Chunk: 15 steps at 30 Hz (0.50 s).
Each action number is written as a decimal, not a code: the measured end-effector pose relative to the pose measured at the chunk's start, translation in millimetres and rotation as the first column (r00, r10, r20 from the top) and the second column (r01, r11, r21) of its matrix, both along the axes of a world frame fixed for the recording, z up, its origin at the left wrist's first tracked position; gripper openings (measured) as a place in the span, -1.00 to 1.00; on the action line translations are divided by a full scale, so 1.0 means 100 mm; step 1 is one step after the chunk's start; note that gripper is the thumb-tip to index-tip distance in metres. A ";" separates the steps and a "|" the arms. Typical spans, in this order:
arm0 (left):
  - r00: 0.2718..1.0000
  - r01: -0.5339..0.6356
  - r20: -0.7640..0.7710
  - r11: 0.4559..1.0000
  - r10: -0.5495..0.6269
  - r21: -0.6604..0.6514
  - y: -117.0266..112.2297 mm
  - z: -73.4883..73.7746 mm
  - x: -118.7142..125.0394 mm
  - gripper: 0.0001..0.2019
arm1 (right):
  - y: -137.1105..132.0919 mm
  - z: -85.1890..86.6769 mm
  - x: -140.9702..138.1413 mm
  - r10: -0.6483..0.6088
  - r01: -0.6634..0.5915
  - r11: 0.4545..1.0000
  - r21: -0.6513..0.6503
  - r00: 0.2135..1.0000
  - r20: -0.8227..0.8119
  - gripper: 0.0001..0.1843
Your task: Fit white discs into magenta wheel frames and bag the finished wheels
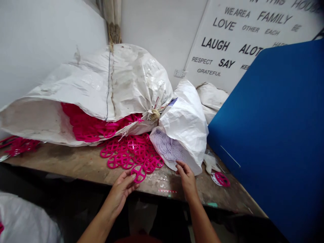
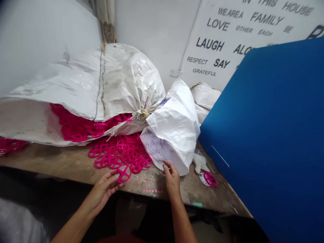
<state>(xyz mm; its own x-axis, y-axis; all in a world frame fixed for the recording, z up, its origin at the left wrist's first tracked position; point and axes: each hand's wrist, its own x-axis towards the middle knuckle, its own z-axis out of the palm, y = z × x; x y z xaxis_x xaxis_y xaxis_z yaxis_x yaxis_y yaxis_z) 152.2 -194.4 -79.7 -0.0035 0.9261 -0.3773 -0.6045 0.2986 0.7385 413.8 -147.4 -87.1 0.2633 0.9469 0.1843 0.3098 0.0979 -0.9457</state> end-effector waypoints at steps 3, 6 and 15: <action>1.000 -0.009 0.016 1.000 0.010 -0.023 0.00 0.00 0.00 -0.74 | 0.09 -0.04 0.13 -0.070 0.067 0.996 0.053 0.996 0.051 -0.54; 1.000 0.001 0.027 0.999 0.000 -0.037 0.02 0.01 0.01 -0.77 | 0.29 -0.09 0.22 -0.088 0.058 0.993 0.104 0.946 0.313 -0.54; 1.000 0.012 0.018 1.000 -0.012 -0.022 0.01 0.04 0.03 -0.79 | 0.84 -0.19 0.41 -0.035 0.069 0.997 -0.023 0.736 0.676 -0.55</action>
